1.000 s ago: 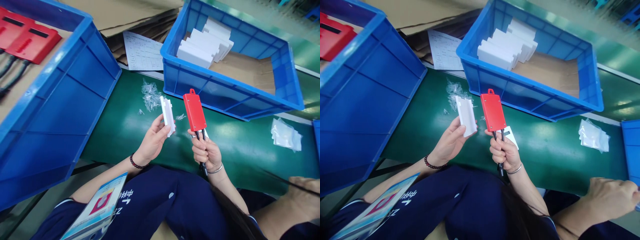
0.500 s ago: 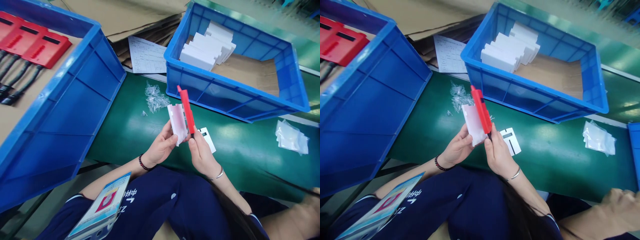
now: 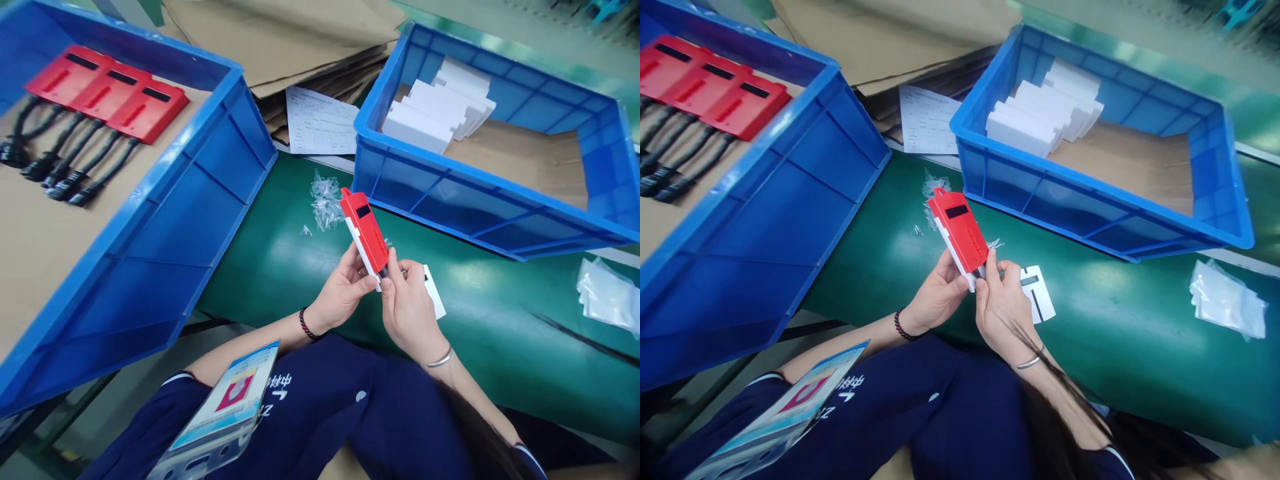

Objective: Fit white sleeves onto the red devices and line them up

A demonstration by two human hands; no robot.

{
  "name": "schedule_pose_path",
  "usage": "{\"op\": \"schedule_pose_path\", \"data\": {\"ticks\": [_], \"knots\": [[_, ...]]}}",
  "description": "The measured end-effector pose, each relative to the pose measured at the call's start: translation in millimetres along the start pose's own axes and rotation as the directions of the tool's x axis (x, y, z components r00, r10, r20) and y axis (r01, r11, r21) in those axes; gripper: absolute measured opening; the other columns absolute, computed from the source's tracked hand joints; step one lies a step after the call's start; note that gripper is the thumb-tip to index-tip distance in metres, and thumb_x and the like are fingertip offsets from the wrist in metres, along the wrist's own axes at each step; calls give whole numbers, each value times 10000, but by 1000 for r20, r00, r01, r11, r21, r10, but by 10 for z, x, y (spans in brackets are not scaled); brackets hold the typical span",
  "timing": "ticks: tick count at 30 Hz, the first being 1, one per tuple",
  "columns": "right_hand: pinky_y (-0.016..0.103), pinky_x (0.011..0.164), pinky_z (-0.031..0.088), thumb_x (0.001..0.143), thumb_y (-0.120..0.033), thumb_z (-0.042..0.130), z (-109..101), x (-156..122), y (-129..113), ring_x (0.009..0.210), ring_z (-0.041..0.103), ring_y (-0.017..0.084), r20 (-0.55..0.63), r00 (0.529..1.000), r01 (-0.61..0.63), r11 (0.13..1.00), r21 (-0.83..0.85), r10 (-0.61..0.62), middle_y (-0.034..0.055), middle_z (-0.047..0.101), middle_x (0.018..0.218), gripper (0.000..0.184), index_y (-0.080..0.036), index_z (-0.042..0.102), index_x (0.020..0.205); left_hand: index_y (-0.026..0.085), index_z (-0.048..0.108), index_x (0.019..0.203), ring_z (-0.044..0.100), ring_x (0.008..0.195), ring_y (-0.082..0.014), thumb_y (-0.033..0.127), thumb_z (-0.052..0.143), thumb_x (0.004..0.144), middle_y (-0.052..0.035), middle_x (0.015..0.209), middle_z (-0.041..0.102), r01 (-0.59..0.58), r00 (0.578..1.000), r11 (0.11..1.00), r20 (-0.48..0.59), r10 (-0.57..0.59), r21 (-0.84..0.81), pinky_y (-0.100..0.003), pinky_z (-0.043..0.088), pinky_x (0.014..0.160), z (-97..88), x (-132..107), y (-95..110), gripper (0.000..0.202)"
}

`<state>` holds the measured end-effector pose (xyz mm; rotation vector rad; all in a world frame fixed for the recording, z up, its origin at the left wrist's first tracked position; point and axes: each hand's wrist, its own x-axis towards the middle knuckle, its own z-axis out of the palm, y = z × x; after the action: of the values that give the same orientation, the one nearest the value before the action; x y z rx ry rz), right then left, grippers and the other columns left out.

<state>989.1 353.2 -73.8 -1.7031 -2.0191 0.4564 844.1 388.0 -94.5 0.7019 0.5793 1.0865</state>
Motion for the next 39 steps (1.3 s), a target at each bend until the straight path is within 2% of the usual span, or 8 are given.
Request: {"op": "schedule_pose_path", "data": {"ticks": [7, 14, 20, 24, 27, 29, 35, 39], "knots": [[422, 727, 591, 1048, -325, 311, 57, 2, -8, 912, 576, 250, -71, 993, 94, 995, -24, -95, 154, 493, 1073, 561, -134, 316, 1576, 333, 562, 1314, 613, 1178, -202, 390, 847, 757, -31, 1304, 634, -78, 995, 997, -59, 78, 7, -347, 498, 1017, -47, 87, 115, 628], [358, 675, 583, 1027, -298, 455, 257, -60, 36, 898, 592, 231, -180, 961, 204, 977, -55, -210, 139, 501, 1077, 657, -211, 178, 1616, 319, 510, 1371, 527, 1361, -263, 474, 737, 851, -63, 1460, 555, -53, 999, 996, -9, 52, -70, -445, 442, 1134, -13, 41, 128, 588], [293, 611, 561, 1037, -333, 454, 192, -90, 23, 738, 603, 161, -153, 952, 264, 964, -23, -265, 127, 590, 1083, 496, -191, 410, 1510, 261, 388, 1467, 678, 1170, -291, 423, 605, 963, -122, 1334, 655, -71, 996, 983, -56, 62, -171, -524, 524, 1041, -27, 111, 187, 573], [437, 837, 583, 987, -507, 509, -36, -59, 306, 1009, 631, 288, -139, 986, 65, 982, -176, -90, 174, 637, 1125, 500, -132, 603, 1305, 124, 490, 1384, 730, 1041, -296, 341, 453, 1027, -174, 1255, 692, 14, 999, 970, -42, -25, -243, -452, 615, 888, -171, 175, 346, 419], [565, 869, 550, 835, -615, 682, -92, -47, 529, 1132, 563, 425, -79, 988, -152, 907, -394, 131, 263, 592, 1251, 821, -46, 509, 1401, 54, 543, 1320, 749, 970, -288, 329, 329, 1050, -207, 1207, 707, 123, 992, 950, 1, -128, -288, -383, 645, 769, -252, 189, 417, 441], [558, 859, 548, 816, -570, 713, -71, -62, 601, 1133, 555, 434, -5, 970, -220, 873, -436, 242, 270, 573, 1290, 911, -39, 398, 1486, 42, 540, 1333, 750, 971, -293, 343, 292, 1051, -212, 1187, 713, 194, 980, 935, 24, -196, -297, -364, 651, 727, -273, 188, 429, 481], [521, 965, 521, 822, -342, 576, -157, -126, 646, 1143, 591, 371, 54, 953, -281, 935, -217, 299, 217, 613, 1223, 737, -80, 388, 1485, 66, 599, 1198, 751, 981, -275, 343, 395, 1038, -165, 1131, 744, 231, 971, 930, 122, -204, -286, -324, 658, 715, -265, 180, 402, 379], [442, 805, 571, 818, -270, 486, -306, -105, 794, 893, 696, 280, 63, 920, -391, 917, 80, 387, 121, 714, 1035, 533, -167, 504, 1341, 128, 517, 1282, 751, 980, -288, 371, 605, 965, -131, 1129, 751, 159, 983, 971, 120, -139, -181, -366, 661, 754, -229, 155, 389, 409]]}}
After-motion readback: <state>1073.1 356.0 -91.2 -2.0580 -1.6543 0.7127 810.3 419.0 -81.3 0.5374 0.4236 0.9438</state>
